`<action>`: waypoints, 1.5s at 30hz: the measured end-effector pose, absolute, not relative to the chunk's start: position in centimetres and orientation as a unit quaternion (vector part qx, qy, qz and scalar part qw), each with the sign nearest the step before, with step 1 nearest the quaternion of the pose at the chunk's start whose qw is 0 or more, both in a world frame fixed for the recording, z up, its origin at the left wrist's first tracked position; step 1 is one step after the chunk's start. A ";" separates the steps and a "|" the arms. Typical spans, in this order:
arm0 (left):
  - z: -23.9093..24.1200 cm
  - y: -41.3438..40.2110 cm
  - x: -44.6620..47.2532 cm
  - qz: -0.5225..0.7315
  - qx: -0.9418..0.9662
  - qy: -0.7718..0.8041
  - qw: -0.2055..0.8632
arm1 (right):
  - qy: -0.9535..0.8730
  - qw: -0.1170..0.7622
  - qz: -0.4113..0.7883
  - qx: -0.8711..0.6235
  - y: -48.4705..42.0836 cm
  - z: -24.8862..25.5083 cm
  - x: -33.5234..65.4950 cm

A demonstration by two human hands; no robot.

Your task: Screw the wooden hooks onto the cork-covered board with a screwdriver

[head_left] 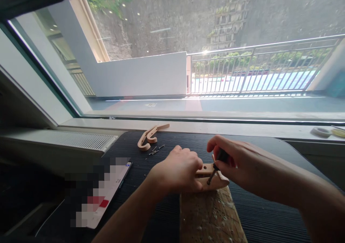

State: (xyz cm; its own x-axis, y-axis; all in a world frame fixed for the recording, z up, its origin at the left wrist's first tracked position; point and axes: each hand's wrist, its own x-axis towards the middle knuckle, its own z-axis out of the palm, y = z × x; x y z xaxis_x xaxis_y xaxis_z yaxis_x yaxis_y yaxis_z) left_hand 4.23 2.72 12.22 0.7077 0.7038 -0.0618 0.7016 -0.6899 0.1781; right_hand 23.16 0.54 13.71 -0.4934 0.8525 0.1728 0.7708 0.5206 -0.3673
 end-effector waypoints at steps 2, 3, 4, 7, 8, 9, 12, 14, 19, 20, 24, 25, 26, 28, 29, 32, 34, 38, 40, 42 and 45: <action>12.0 2.1 4.2 0.006 0.916 0.395 0.072 | -0.855 0.169 0.117 -0.476 0.6 13.6 23.2; 11.9 2.0 4.2 0.004 0.915 0.396 0.070 | -0.855 0.170 0.118 -0.477 0.6 13.6 23.2; 11.8 1.9 4.4 -0.004 0.915 0.398 0.069 | -0.854 0.169 0.120 -0.478 0.6 13.6 23.2; 11.3 1.8 4.9 -0.026 0.917 0.395 0.052 | -0.851 0.170 0.129 -0.480 0.4 13.5 23.1; 11.2 1.8 5.1 -0.028 0.918 0.393 0.045 | -0.851 0.170 0.132 -0.479 0.4 13.5 23.1; 11.1 1.8 5.2 -0.028 0.919 0.390 0.042 | -0.850 0.172 0.135 -0.479 0.3 13.4 23.1; 11.0 1.8 5.4 -0.028 0.920 0.388 0.045 | -0.850 0.178 0.142 -0.475 0.1 13.3 23.2; 11.2 1.7 5.5 -0.028 0.920 0.387 0.053 | -0.849 0.183 0.152 -0.472 0.0 13.3 23.4; 11.6 1.9 5.5 -0.057 0.922 0.376 0.074 | -0.846 0.199 0.201 -0.452 -0.5 13.5 23.3; 11.6 2.0 5.5 -0.061 0.923 0.371 0.077 | -0.846 0.201 0.209 -0.448 -0.5 13.6 23.2; 11.7 2.1 5.5 -0.060 0.931 0.352 0.074 | -0.849 0.194 0.213 -0.443 -0.5 13.9 22.8; 11.8 2.1 5.5 -0.064 0.931 0.354 0.068 | -0.849 0.192 0.214 -0.442 -0.5 14.0 22.8; 11.8 2.1 5.5 -0.069 0.930 0.356 0.061 | -0.850 0.190 0.217 -0.442 -0.5 14.0 22.7; 12.0 2.0 5.5 -0.077 0.927 0.363 0.051 | -0.849 0.190 0.223 -0.439 -0.6 14.2 22.7; 12.0 2.0 5.5 -0.076 0.926 0.366 0.049 | -0.849 0.192 0.224 -0.438 -0.6 14.2 22.7; 11.8 1.9 5.5 -0.062 0.925 0.371 0.058 | -0.851 0.199 0.220 -0.433 -0.6 14.1 22.7; 11.3 1.9 5.5 -0.048 0.924 0.372 0.070 | -0.851 0.197 0.214 -0.437 -0.6 14.1 22.7; 10.5 1.9 5.4 0.001 0.928 0.359 0.099 | -0.847 0.188 0.202 -0.454 -0.4 13.9 22.9; 10.4 1.9 5.5 0.021 0.930 0.351 0.105 | -0.847 0.186 0.200 -0.457 -0.3 13.8 23.0; 10.5 1.9 5.6 0.040 0.935 0.338 0.104 | -0.848 0.186 0.196 -0.455 -0.2 13.8 23.0; 10.6 2.2 5.7 0.054 0.941 0.319 0.105 | -0.851 0.189 0.194 -0.450 -0.1 13.7 22.9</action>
State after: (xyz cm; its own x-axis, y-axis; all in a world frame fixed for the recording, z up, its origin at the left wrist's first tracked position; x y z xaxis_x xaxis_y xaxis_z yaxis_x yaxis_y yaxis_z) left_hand 5.73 2.18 10.56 0.7912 0.6106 0.0340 0.5882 -0.7750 0.2312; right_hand 22.90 -0.14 13.73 -0.5226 0.8398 0.1472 0.6930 0.5190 -0.5005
